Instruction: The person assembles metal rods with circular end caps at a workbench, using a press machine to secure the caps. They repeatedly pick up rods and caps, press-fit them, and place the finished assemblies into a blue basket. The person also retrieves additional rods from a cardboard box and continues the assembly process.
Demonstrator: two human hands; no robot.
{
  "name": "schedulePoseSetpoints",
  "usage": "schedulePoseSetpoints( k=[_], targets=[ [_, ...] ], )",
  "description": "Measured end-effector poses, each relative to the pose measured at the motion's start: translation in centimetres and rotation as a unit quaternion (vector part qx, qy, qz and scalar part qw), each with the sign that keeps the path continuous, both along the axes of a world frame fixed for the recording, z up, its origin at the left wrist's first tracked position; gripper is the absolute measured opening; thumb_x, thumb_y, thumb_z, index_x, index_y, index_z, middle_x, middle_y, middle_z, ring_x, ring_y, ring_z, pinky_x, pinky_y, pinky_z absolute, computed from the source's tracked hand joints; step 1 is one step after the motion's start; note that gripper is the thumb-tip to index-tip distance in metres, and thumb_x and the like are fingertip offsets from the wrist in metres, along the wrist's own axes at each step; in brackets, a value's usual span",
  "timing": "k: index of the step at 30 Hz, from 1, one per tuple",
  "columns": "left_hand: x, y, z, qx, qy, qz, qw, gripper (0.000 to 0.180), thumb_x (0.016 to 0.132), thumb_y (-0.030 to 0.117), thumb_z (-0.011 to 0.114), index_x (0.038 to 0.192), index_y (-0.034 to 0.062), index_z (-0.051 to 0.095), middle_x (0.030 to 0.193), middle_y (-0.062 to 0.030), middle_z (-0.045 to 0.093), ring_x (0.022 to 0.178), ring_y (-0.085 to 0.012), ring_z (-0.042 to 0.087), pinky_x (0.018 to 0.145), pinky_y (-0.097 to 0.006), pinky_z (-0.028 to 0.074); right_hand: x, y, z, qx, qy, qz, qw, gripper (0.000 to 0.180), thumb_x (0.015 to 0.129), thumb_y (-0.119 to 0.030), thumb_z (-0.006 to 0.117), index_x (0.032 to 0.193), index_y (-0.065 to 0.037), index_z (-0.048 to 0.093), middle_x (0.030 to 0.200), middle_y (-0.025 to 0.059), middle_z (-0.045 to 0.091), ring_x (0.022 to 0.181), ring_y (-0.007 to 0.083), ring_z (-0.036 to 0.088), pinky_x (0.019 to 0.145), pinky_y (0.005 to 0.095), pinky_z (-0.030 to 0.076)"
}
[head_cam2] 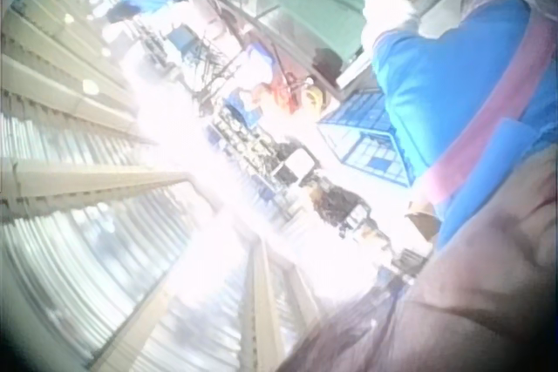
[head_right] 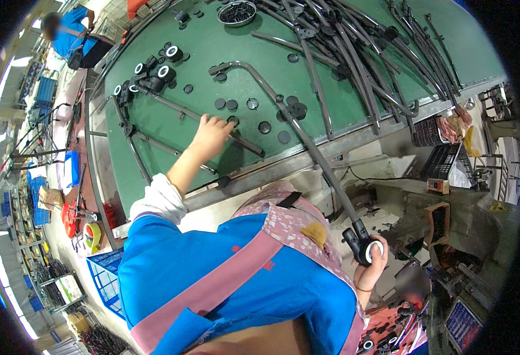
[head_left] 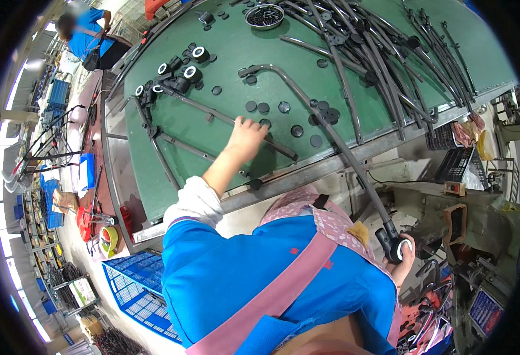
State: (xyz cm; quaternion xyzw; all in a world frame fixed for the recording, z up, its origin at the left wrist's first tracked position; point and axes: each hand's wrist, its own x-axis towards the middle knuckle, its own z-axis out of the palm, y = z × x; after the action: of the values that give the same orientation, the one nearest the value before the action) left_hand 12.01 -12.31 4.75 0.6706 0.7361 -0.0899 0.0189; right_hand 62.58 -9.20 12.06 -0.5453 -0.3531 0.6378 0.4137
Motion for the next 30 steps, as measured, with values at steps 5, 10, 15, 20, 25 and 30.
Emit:
schedulePoseSetpoints(
  k=[5, 10, 15, 20, 25, 30],
  targets=[
    [-3.8, -0.9, -2.3, 0.064, -0.129, -0.121, 0.982, 0.041, 0.081, 0.007, 0.063, 0.121, 0.0125, 0.059, 0.107, -0.0096, 0.059, 0.104, -0.0298, 0.054, 0.099, -0.044, 0.038, -1.5, 1.2, 0.2, 0.025, 0.006, 0.003, 1.0, 0.036, 0.088, -0.032, 0.061, 0.109, -0.002, 0.055, 0.081, 0.0042, 0.056, 0.056, 0.0119, 0.055, 0.039, 0.0237, 0.041],
    [-0.2, 2.5, 2.0, 0.185, -0.162, -0.246, 0.938, 0.032, 0.077, 0.009, 0.061, 0.11, 0.0093, 0.061, 0.099, -0.0095, 0.055, 0.096, -0.0294, 0.054, 0.094, -0.04, 0.041, -2.1, 2.1, 0.0, 0.018, -0.011, -0.02, 1.0, 0.035, 0.088, -0.033, 0.06, 0.109, -0.006, 0.058, 0.086, 0.0027, 0.058, 0.059, 0.0106, 0.055, 0.039, 0.0214, 0.039],
    [6.1, 7.0, 4.1, 0.167, -0.377, -0.284, 0.866, 0.026, 0.085, 0.014, 0.062, 0.108, 0.0088, 0.052, 0.097, -0.0127, 0.053, 0.087, -0.0344, 0.058, 0.073, -0.044, 0.049, -2.8, 4.2, 2.9, 0.03, -0.039, 0.004, 0.999, 0.038, 0.088, -0.032, 0.06, 0.113, -0.005, 0.059, 0.091, 0.0026, 0.06, 0.064, 0.0094, 0.058, 0.039, 0.0197, 0.039],
    [11.5, 7.8, 2.7, 0.084, -0.358, -0.327, 0.87, 0.04, 0.087, 0.015, 0.061, 0.126, 0.0143, 0.052, 0.087, -0.0125, 0.055, 0.076, -0.0335, 0.06, 0.061, -0.045, 0.048, -3.0, 5.7, 2.2, 0.038, -0.046, -0.041, 0.997, 0.036, 0.086, -0.027, 0.062, 0.112, -0.002, 0.062, 0.089, 0.0033, 0.064, 0.067, 0.01, 0.06, 0.043, 0.0237, 0.043],
    [14.7, 7.8, 3.5, 0.078, -0.348, -0.365, 0.86, 0.039, 0.086, 0.023, 0.065, 0.123, 0.0148, 0.057, 0.073, -0.0077, 0.053, 0.067, -0.0278, 0.059, 0.054, -0.041, 0.046, -2.7, 6.0, 3.0, 0.01, 0.023, 0.015, 1.0, 0.029, 0.087, -0.026, 0.065, 0.103, -0.002, 0.062, 0.082, 0.0028, 0.064, 0.058, 0.0092, 0.059, 0.038, 0.0227, 0.042],
    [15.3, 8.4, 4.1, 0.081, -0.346, -0.358, 0.863, 0.039, 0.085, 0.021, 0.067, 0.122, 0.0144, 0.059, 0.072, -0.0074, 0.053, 0.064, -0.0275, 0.058, 0.053, -0.04, 0.045, -2.7, 6.2, 2.6, 0.022, 0.027, 0.008, 0.999, 0.03, 0.085, -0.026, 0.066, 0.102, -0.002, 0.061, 0.08, 0.0016, 0.063, 0.057, 0.007, 0.058, 0.036, 0.0215, 0.042]
  ],
)
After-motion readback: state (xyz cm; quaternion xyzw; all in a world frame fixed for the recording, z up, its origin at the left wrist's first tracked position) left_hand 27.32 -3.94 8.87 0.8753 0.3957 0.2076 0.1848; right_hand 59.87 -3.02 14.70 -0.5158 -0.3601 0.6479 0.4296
